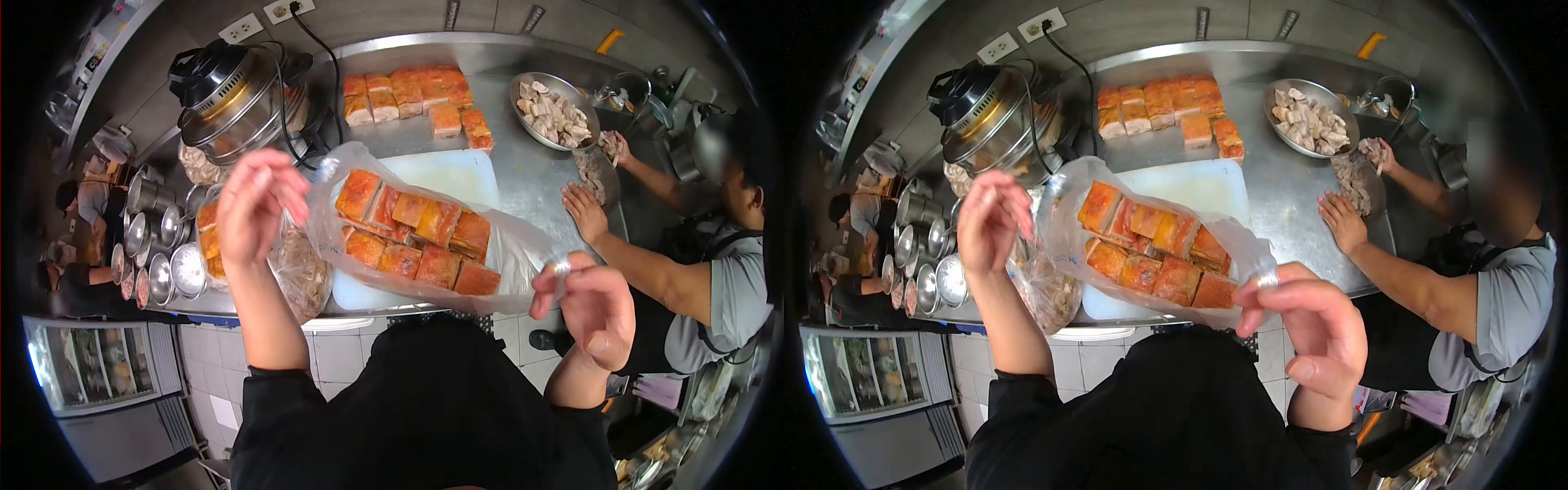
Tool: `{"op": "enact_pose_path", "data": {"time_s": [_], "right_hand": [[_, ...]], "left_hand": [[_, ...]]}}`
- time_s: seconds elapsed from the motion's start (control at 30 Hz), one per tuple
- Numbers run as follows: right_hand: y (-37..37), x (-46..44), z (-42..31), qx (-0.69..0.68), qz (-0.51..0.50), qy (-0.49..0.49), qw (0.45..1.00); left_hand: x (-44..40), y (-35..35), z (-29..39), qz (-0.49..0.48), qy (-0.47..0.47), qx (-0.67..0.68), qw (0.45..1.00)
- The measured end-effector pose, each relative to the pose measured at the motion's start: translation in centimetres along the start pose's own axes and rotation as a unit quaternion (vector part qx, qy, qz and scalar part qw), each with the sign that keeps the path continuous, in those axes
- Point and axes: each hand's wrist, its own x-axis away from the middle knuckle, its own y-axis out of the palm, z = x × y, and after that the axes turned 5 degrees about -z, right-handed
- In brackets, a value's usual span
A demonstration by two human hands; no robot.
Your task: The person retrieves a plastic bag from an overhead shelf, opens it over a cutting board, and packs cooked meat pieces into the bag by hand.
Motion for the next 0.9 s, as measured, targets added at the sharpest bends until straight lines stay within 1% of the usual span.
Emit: {"op": "enact_pose_path", "data": {"time_s": [0.03, 0.1, 0.17, 0.23, 0.27, 0.3, 0.37, 0.4, 0.47, 0.5, 0.57, 0.6, 0.63, 0.7, 0.73, 0.8, 0.83, 0.9], "right_hand": [[0.1, 0.1, 0.0, 0.006, -0.001, -0.002, 1.000], [0.3, 0.2, 0.0, 0.016, 0.008, -0.003, 1.000], [0.7, 0.3, -0.1, 0.030, 0.025, 0.003, 0.999], [1.5, 0.6, -0.1, 0.045, 0.053, -0.001, 0.998], [1.8, 0.9, -0.1, 0.058, 0.075, 0.004, 0.995], [2.2, 1.0, -0.2, 0.072, 0.098, 0.010, 0.993], [2.9, 1.2, 0.0, 0.085, 0.129, 0.010, 0.988], [3.3, 1.3, 0.0, 0.091, 0.148, 0.009, 0.985], [4.1, 1.3, 0.1, 0.101, 0.185, 0.003, 0.978], [4.4, 1.3, 0.1, 0.110, 0.196, 0.000, 0.974], [5.0, 1.2, 0.4, 0.111, 0.208, -0.006, 0.972], [5.0, 1.2, 0.5, 0.115, 0.204, -0.012, 0.972], [5.1, 1.5, 0.6, 0.118, 0.218, -0.019, 0.969], [5.2, 2.1, 0.6, 0.129, 0.220, -0.004, 0.967], [5.0, 2.4, 0.6, 0.136, 0.210, -0.005, 0.968], [5.0, 2.9, 0.6, 0.136, 0.218, -0.003, 0.966], [5.0, 3.1, 0.7, 0.136, 0.217, -0.005, 0.967], [4.9, 3.1, 0.8, 0.145, 0.212, -0.011, 0.966]], "left_hand": [[-1.5, -1.4, -0.3, 0.027, 0.032, -0.019, 0.999], [-5.7, -3.6, -2.2, 0.102, -0.014, -0.105, 0.989], [-10.4, -5.8, -6.4, 0.091, -0.102, -0.205, 0.969], [-14.5, -9.3, -13.1, 0.037, -0.135, -0.323, 0.936], [-16.6, -11.8, -17.3, 0.008, -0.100, -0.399, 0.911], [-18.0, -11.9, -19.1, -0.004, -0.081, -0.496, 0.865], [-20.7, -11.6, -22.8, -0.049, -0.104, -0.535, 0.837], [-21.7, -10.6, -23.9, -0.061, -0.100, -0.527, 0.841], [-22.7, -8.2, -25.7, -0.199, 0.029, -0.621, 0.758], [-23.4, -7.1, -26.5, -0.209, 0.037, -0.614, 0.760], [-25.0, -5.4, -28.1, -0.340, 0.108, -0.634, 0.686], [-25.5, -5.2, -29.4, -0.386, 0.131, -0.674, 0.616], [-26.0, -5.2, -30.7, -0.398, 0.140, -0.669, 0.612], [-26.4, -4.8, -32.6, -0.414, 0.159, -0.722, 0.532], [-26.4, -4.2, -33.1, -0.421, 0.161, -0.716, 0.533], [-25.9, -3.1, -33.7, -0.392, 0.090, -0.751, 0.524], [-25.8, -2.8, -33.1, -0.398, 0.086, -0.747, 0.526], [-25.0, -2.0, -32.4, -0.380, 0.073, -0.763, 0.518]]}}
